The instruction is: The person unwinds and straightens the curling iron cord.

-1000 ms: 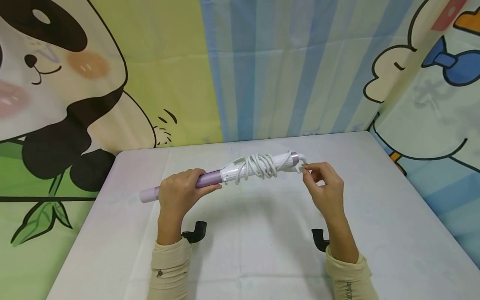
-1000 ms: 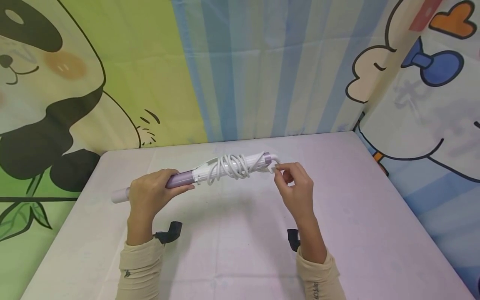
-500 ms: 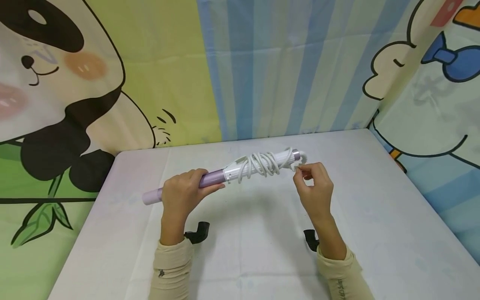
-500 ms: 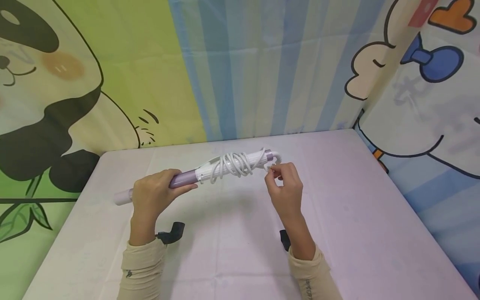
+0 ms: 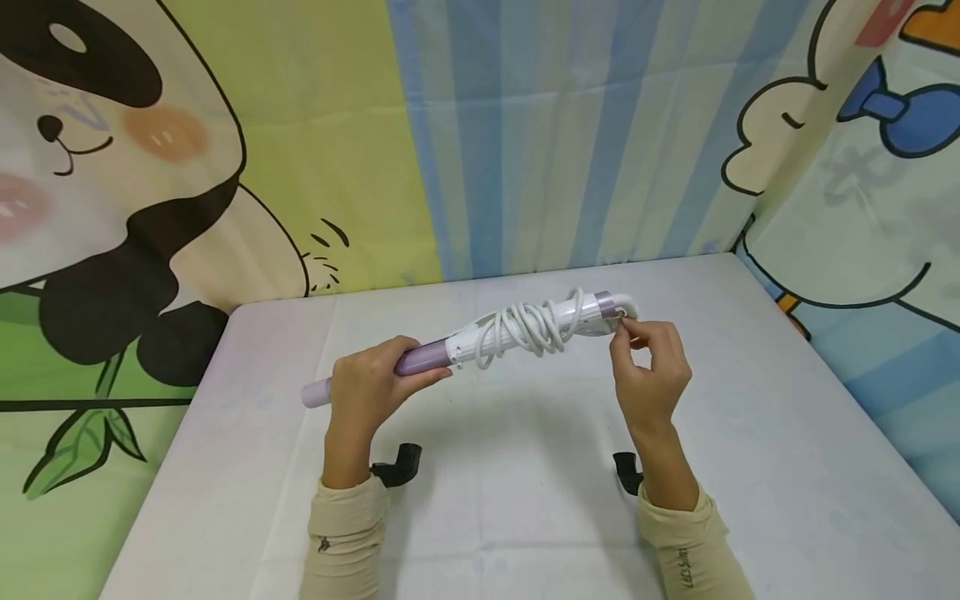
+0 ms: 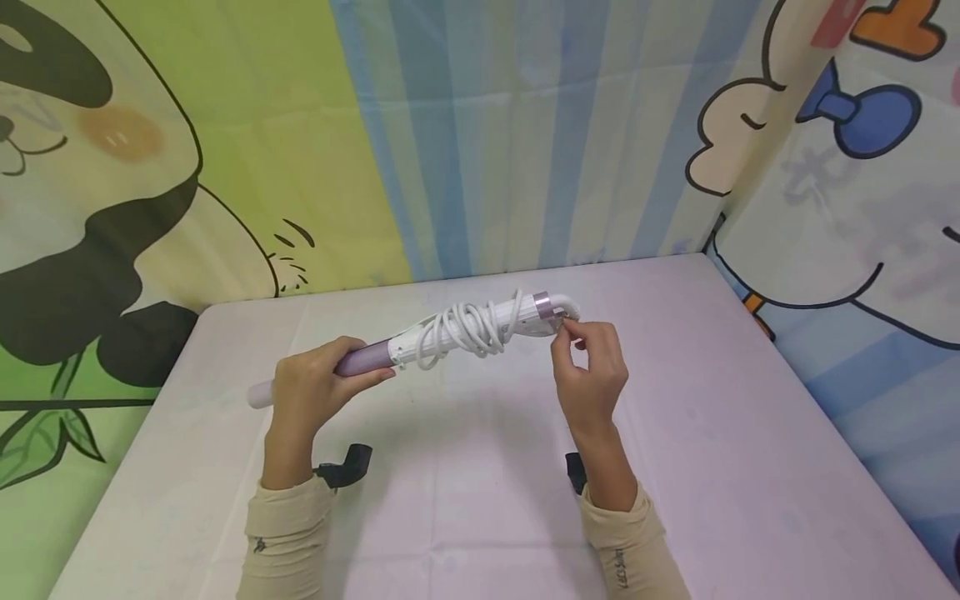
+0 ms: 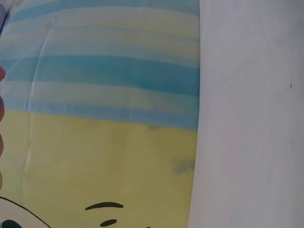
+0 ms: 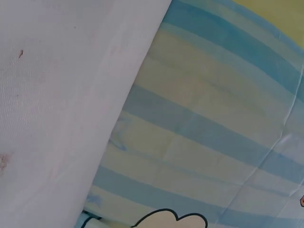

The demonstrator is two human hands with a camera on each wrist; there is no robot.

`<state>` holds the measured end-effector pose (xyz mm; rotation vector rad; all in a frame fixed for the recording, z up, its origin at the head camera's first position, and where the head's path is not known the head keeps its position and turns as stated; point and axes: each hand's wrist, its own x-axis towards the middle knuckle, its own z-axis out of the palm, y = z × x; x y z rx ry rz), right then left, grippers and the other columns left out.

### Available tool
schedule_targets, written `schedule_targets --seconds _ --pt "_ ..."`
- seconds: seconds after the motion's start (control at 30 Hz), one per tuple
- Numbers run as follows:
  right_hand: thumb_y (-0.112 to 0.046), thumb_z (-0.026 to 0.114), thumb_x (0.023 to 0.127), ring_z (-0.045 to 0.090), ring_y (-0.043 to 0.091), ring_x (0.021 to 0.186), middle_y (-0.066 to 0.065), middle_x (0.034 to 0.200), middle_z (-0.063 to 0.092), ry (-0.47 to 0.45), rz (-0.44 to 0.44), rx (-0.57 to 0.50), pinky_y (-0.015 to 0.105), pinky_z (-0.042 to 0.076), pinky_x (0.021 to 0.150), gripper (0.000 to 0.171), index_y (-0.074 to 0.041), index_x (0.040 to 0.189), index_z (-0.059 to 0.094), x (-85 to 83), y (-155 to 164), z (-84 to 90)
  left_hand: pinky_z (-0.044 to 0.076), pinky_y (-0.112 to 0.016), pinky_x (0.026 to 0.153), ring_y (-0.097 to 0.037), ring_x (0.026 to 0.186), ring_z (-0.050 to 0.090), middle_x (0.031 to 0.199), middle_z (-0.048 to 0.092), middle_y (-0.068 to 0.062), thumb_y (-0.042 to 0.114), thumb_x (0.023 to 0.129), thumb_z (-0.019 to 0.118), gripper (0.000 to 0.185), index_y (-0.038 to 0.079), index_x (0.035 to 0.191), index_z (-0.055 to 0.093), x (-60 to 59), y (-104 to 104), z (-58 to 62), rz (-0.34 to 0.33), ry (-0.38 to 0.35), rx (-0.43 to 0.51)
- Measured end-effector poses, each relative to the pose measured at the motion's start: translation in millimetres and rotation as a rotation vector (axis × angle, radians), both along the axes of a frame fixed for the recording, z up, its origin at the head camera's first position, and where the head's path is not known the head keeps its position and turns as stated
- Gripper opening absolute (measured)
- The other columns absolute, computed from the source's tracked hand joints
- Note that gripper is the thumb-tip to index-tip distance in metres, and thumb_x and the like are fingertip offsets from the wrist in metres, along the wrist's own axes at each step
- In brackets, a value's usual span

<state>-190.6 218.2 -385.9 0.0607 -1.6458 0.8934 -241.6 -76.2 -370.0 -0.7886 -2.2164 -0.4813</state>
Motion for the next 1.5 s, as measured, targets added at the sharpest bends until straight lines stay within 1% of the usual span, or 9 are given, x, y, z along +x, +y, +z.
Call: schedule_targets --seconds 0.17,0.3,0.37,0.5,0.73,0.87,0.97,1.2,1.5 --pt "0.008 0.06 0.073 0.051 0.029 0.063 0.022 0.069 0.057 0.112 -0.05 0.036 0.01 0.041 0.072 0.007 0.009 0.076 0.066 -2.4 -2 -1.9 0.035 -0.026 0.041 -0.011 0.042 0.047 0.059 0.062 -0.001 0.076 0.076 0.034 0.074 0.009 0.076 0.065 -0.6 -5 -2.1 0.027 -0.014 -0.006" --pt "0.005 0.06 0.074 0.054 0.021 0.063 0.023 0.068 0.057 0.187 -0.07 -0.027 0.011 0.043 0.07 0.006 0.01 0.075 0.064 -2.9 2 -1.6 0.034 -0.026 0.041 -0.011 0.041 0.046 0.059 0.062 -0.001 0.075 0.076 0.035 0.072 0.009 0.077 0.065 0.0 -7 -1.1 0.026 -0.003 0.0" --pt "0.005 0.059 0.076 0.056 0.015 0.067 0.02 0.07 0.058 0.194 -0.013 -0.1 0.013 0.044 0.069 0.008 0.012 0.077 0.062 -2.2 7 -0.9 0.034 -0.025 0.041 -0.011 0.041 0.046 0.059 0.062 0.0 0.075 0.076 0.035 0.072 0.009 0.077 0.065 0.3 -7 -0.5 0.022 0.004 0.004" --pt "0.007 0.051 0.082 0.059 0.01 0.085 0.008 0.088 0.06 0.098 0.242 -0.277 0.018 0.045 0.073 0.016 0.015 0.095 0.057 0.9 15 -1.2 0.035 -0.026 0.042 -0.011 0.042 0.047 0.059 0.063 -0.001 0.076 0.075 0.036 0.073 0.009 0.077 0.065 0.4 -7 0.0 0.001 0.002 0.011" --pt "-0.015 0.039 0.096 0.036 0.019 0.131 0.009 0.142 0.038 -0.314 0.751 -0.381 0.019 0.031 0.103 0.048 -0.006 0.142 0.026 6.3 29 -2.1 0.037 -0.027 0.043 -0.011 0.044 0.049 0.061 0.063 -0.002 0.075 0.074 0.04 0.071 0.008 0.076 0.065 0.7 -7 0.5 -0.045 -0.022 0.033" --pt "-0.022 0.034 0.099 0.034 0.015 0.132 0.007 0.146 0.033 -0.358 0.975 -0.331 0.021 0.029 0.104 0.054 -0.002 0.145 0.014 6.9 39 -1.9 0.036 -0.026 0.043 -0.011 0.043 0.049 0.06 0.063 -0.002 0.074 0.074 0.042 0.068 0.01 0.076 0.065 0.7 -9 0.9 -0.052 -0.032 0.037" --pt "-0.012 0.03 0.099 0.044 0.011 0.124 0.003 0.139 0.043 -0.337 1.076 -0.25 0.021 0.032 0.101 0.047 0.003 0.142 0.019 6.3 46 -2.5 0.036 -0.026 0.042 -0.011 0.043 0.048 0.06 0.062 -0.001 0.074 0.074 0.042 0.068 0.01 0.076 0.065 0.8 -10 1.4 -0.055 -0.036 0.038" --pt "0.006 0.034 0.095 0.052 0.006 0.114 -0.006 0.125 0.055 -0.348 1.032 -0.142 0.018 0.039 0.096 0.04 -0.005 0.131 0.047 10.1 53 -3.3 0.037 -0.026 0.043 -0.01 0.044 0.048 0.061 0.063 -0.001 0.075 0.073 0.041 0.069 0.01 0.077 0.065 1.8 -8 1.6 -0.072 -0.059 0.03" --pt "0.002 0.043 0.093 0.055 0.006 0.108 -0.008 0.116 0.059 -0.413 1.028 -0.158 0.018 0.042 0.092 0.033 -0.013 0.12 0.054 12.2 56 -1.3 0.037 -0.026 0.044 -0.01 0.045 0.049 0.062 0.063 -0.001 0.074 0.073 0.045 0.066 0.011 0.078 0.065 1.5 -7 2.1 -0.085 -0.068 0.023"
